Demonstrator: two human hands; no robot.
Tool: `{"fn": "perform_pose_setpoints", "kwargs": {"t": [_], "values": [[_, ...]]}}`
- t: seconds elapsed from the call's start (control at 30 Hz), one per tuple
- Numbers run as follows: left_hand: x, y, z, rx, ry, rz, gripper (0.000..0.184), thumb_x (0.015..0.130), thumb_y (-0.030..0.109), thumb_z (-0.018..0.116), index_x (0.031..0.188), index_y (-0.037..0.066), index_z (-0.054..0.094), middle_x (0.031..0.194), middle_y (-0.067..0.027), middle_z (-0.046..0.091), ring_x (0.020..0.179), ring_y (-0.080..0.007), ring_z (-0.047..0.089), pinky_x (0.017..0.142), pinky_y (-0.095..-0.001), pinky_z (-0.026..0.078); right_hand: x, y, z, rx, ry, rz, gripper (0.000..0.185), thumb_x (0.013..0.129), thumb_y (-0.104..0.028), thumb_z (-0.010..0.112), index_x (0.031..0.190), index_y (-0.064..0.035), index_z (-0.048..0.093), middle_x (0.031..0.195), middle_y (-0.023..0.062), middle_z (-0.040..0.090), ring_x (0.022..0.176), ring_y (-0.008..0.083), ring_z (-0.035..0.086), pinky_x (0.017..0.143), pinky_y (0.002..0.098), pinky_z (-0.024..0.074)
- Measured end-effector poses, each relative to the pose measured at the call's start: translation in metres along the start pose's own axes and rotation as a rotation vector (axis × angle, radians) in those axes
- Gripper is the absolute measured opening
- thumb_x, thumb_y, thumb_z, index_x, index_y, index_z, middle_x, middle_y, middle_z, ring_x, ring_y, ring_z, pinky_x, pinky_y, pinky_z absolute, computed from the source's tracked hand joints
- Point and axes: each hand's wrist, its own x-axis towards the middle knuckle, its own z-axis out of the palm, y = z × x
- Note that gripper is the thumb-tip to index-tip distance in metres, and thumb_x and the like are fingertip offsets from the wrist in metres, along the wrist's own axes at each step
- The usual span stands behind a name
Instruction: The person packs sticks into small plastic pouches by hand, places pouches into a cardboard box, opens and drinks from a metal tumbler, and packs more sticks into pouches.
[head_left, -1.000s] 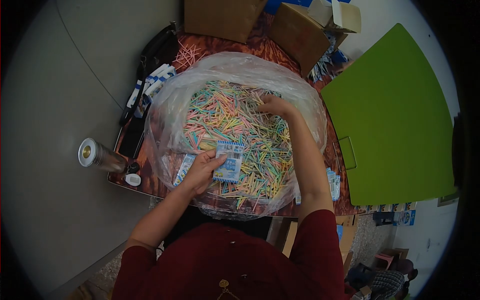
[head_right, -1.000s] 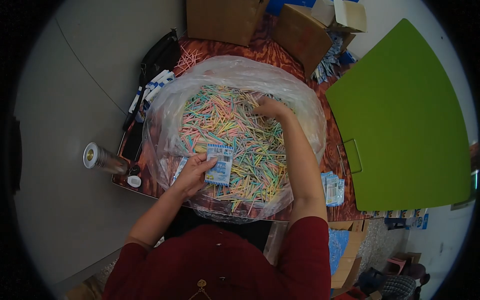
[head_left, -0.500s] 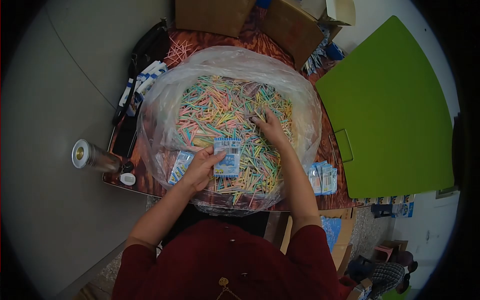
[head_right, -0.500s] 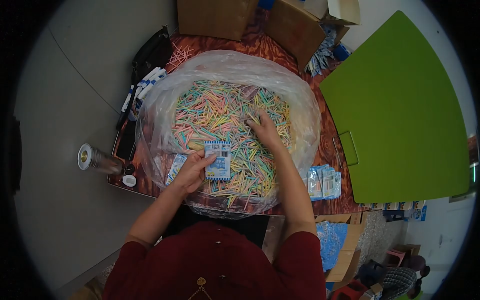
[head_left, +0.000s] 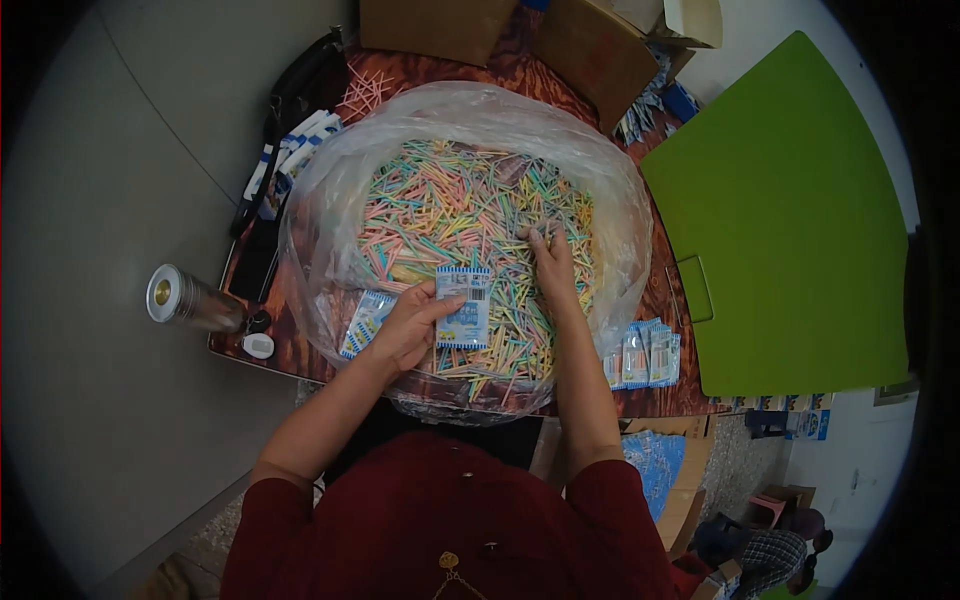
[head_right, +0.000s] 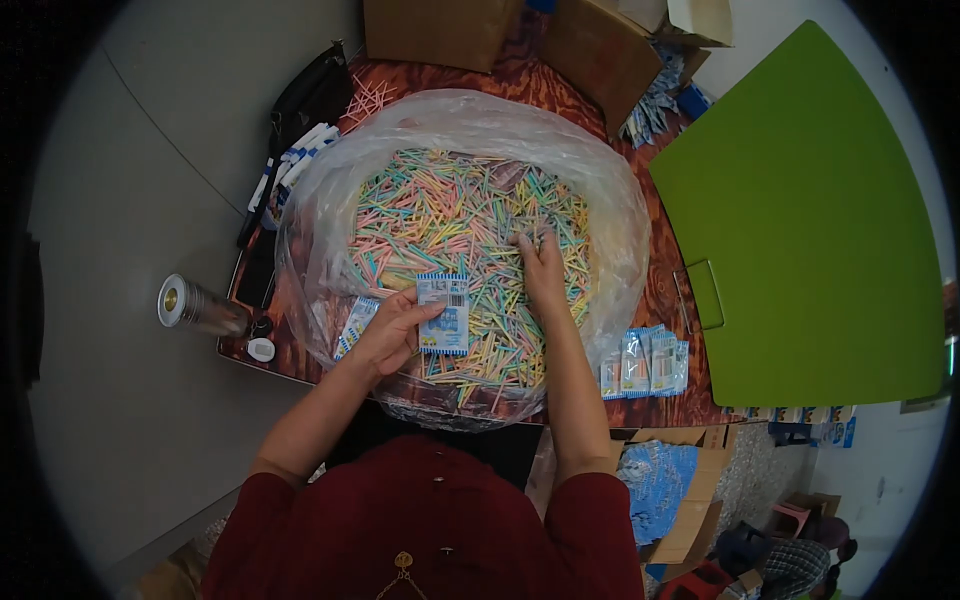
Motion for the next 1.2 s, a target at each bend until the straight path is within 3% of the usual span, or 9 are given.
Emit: {"fn": "perform_pose_setpoints", "kwargs": {"t": [0.13,0.23,0.33,0.43,0.6,0.67,0.73,0.97,1.2], "values": [[0.006,-0.001,0.001,-0.008,0.0,-0.011,0.023,0.091,0.01,0.059,0.111,-0.001,0.059,0.102,-0.0092,0.067,0.088,-0.0185,0.068,0.076,-0.035,0.059,0.004,-0.013,-0.006,0.068,-0.009,0.03,0.015,0.098,-0.018,0.049,0.104,-0.0039,0.049,0.092,0.0072,0.063,0.091,0.0155,0.058,0.082,0.0295,0.0455],[0.008,0.0,0.005,0.04,0.038,0.001,0.022,0.091,0.011,0.06,0.11,0.0,0.059,0.101,-0.0085,0.067,0.087,-0.0179,0.068,0.074,-0.0341,0.059,-0.001,-0.021,-0.008,0.632,0.063,0.085,0.018,0.098,-0.019,0.049,0.102,-0.0023,0.049,0.093,0.0107,0.062,0.095,0.0246,0.063,0.088,0.037,0.051],[0.009,0.003,0.011,-0.012,0.006,-0.014,0.022,0.091,0.01,0.061,0.11,0.001,0.059,0.1,-0.0078,0.067,0.086,-0.0167,0.068,0.074,-0.0334,0.059,-0.005,-0.023,-0.008,0.971,0.071,0.251,0.019,0.098,-0.021,0.049,0.101,-0.0019,0.05,0.097,0.0124,0.061,0.095,0.026,0.063,0.089,0.0381,0.0528],[0.013,0.002,0.015,0.033,0.036,0.007,0.023,0.089,0.007,0.062,0.111,0.001,0.059,0.101,-0.0078,0.067,0.085,-0.0161,0.067,0.075,-0.0322,0.058,-0.009,-0.021,-0.005,1.057,0.063,0.253,0.024,0.098,-0.023,0.048,0.104,0.0007,0.051,0.102,0.0152,0.061,0.099,0.0272,0.062,0.091,0.0389,0.053],[0.019,-0.003,0.012,0.25,0.14,0.107,0.028,0.081,-0.003,0.068,0.107,-0.001,0.058,0.093,-0.0098,0.068,0.084,-0.0153,0.067,0.072,-0.027,0.056,-0.024,-0.03,0.009,1.082,-0.042,0.311,0.036,0.099,-0.027,0.047,0.11,0.0076,0.049,0.105,0.0188,0.061,0.101,0.0278,0.062,0.088,0.0377,0.0533],[0.017,-0.004,0.012,0.318,0.167,0.138,0.029,0.079,-0.002,0.071,0.106,-0.002,0.058,0.091,-0.0099,0.068,0.084,-0.0149,0.067,0.071,-0.0259,0.055,-0.035,-0.054,0.024,0.832,0.083,0.279,0.035,0.099,-0.028,0.046,0.108,0.0055,0.05,0.106,0.0179,0.061,0.099,0.028,0.063,0.083,0.0375,0.053],[0.016,-0.004,0.011,0.388,0.197,0.167,0.031,0.077,-0.001,0.073,0.105,-0.002,0.058,0.09,-0.0101,0.069,0.083,-0.0145,0.066,0.07,-0.0248,0.054,-0.043,-0.062,0.036,0.816,0.126,0.269,0.033,0.1,-0.028,0.044,0.107,0.0038,0.05,0.104,0.0164,0.061,0.097,0.0281,0.064,0.083,0.0381,0.0517],[0.017,-0.006,0.012,0.694,0.246,0.307,0.042,0.071,0.009,0.081,0.105,-0.004,0.06,0.086,-0.0107,0.069,0.079,-0.0111,0.065,0.068,-0.0242,0.052,-0.061,-0.084,0.065,0.793,0.13,0.037,0.022,0.1,-0.026,0.044,0.106,-0.005,0.041,0.093,0.0124,0.059,0.091,0.0279,0.064,0.085,0.0398,0.0501],[0.011,0.001,0.02,0.758,0.246,0.36,0.038,0.071,0.008,0.081,0.102,-0.004,0.062,0.087,-0.01,0.07,0.08,-0.0119,0.066,0.068,-0.0249,0.053,-0.067,-0.078,0.071,0.388,0.035,-0.217,0.015,0.101,-0.019,0.042,0.106,-0.0056,0.039,0.091,0.0108,0.057,0.086,0.0233,0.062,0.088,0.0394,0.0488]]}}
